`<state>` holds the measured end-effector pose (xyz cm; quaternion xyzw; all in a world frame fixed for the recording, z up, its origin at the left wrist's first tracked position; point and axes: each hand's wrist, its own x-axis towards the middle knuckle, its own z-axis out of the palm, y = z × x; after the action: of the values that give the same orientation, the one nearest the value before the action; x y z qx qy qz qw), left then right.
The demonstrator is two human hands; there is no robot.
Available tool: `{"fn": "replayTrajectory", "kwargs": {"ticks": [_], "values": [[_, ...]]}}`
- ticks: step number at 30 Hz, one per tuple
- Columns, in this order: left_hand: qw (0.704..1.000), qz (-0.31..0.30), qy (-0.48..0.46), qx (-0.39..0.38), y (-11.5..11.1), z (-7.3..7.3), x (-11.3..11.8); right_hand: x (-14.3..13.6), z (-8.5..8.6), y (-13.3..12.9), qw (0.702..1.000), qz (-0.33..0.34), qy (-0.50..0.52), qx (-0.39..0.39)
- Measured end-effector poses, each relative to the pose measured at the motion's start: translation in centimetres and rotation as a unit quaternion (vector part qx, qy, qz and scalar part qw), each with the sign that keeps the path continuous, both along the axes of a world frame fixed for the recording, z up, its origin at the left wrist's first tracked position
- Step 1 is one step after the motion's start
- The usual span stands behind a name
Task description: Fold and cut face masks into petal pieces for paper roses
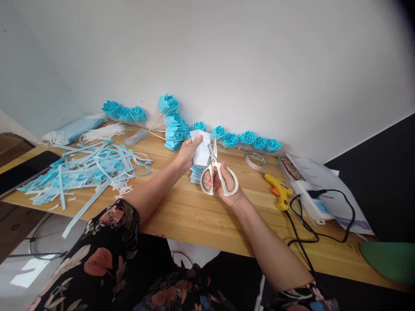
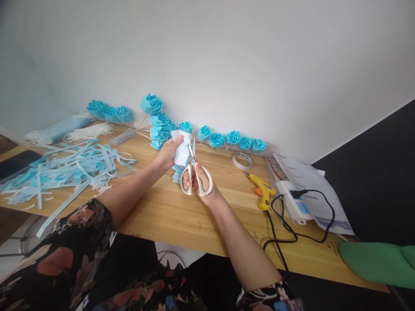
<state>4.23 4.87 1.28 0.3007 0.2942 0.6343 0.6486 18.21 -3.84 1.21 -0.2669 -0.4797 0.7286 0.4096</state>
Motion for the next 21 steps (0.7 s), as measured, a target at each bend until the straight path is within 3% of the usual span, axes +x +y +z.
{"fn": "replayTrajectory", "kwargs": {"ticks": [6,21], "values": [[0.999,0.037,-0.017,-0.012,0.6,-0.1,-0.6,0.2,-0.6,0.1,1.0,0.006,-0.007,0.02],[0.998,-0.05,0.036,-0.004,-0.6,-0.6,0.6,0.2,0.2,0.2,0.998,-0.054,0.001,0.027]]}}
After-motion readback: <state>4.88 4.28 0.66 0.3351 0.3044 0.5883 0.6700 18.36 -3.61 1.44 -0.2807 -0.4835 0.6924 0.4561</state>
